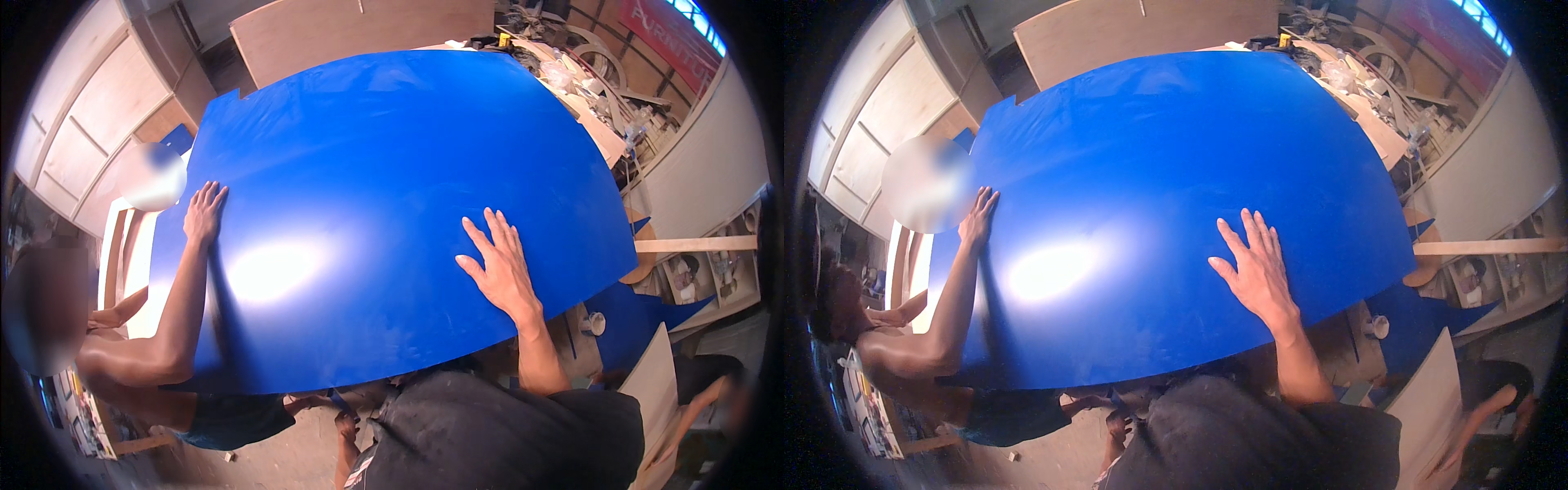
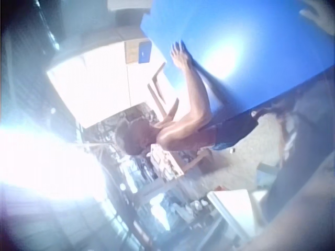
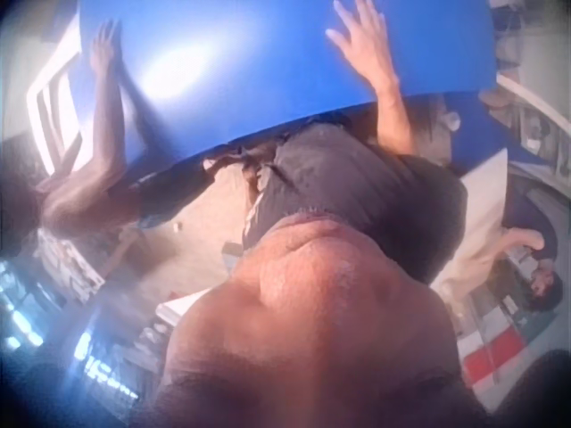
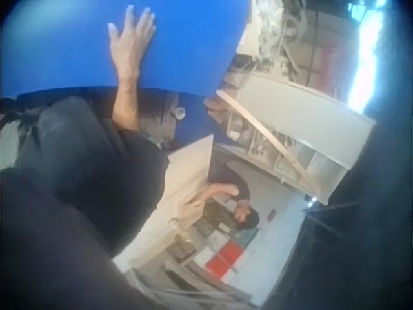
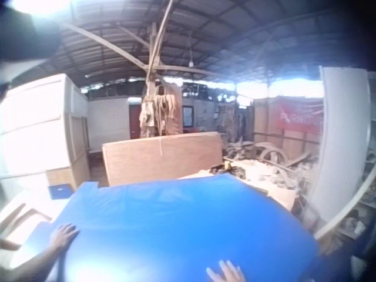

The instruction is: The person assembles a rectangular frame using a cordless drill to fasten corner joints. They then handle a large blue sheet with a coworker, positioning it on a workbench.

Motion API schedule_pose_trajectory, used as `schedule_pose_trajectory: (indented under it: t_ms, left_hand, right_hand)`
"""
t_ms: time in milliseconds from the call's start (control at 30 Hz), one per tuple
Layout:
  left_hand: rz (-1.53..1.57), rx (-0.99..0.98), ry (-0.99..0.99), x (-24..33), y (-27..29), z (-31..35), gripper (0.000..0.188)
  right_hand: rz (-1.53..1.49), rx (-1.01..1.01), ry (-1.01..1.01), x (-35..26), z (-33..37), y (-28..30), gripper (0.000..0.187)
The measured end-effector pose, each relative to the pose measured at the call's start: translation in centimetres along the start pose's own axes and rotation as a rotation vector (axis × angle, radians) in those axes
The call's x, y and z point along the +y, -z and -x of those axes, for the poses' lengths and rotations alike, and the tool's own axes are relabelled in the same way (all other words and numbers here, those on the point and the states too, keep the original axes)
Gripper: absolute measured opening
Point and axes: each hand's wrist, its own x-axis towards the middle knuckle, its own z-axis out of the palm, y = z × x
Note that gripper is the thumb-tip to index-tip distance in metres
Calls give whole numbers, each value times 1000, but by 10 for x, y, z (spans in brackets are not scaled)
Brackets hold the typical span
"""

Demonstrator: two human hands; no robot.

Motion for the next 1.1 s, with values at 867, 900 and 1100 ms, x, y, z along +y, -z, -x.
schedule_pose_trajectory:
  t_ms: [867, 900, 1100]
  left_hand:
    - [-11, 207, -126, -6, -28, -6, 43]
    - [-5, 210, -144, -6, -30, -7, 43]
    - [-57, 145, -78, 24, -36, 9, 44]
  right_hand:
    - [55, -131, -88, -21, -5, 12, 65]
    - [59, -139, -98, -21, -5, 12, 66]
    - [77, -83, -67, -16, -1, 10, 62]
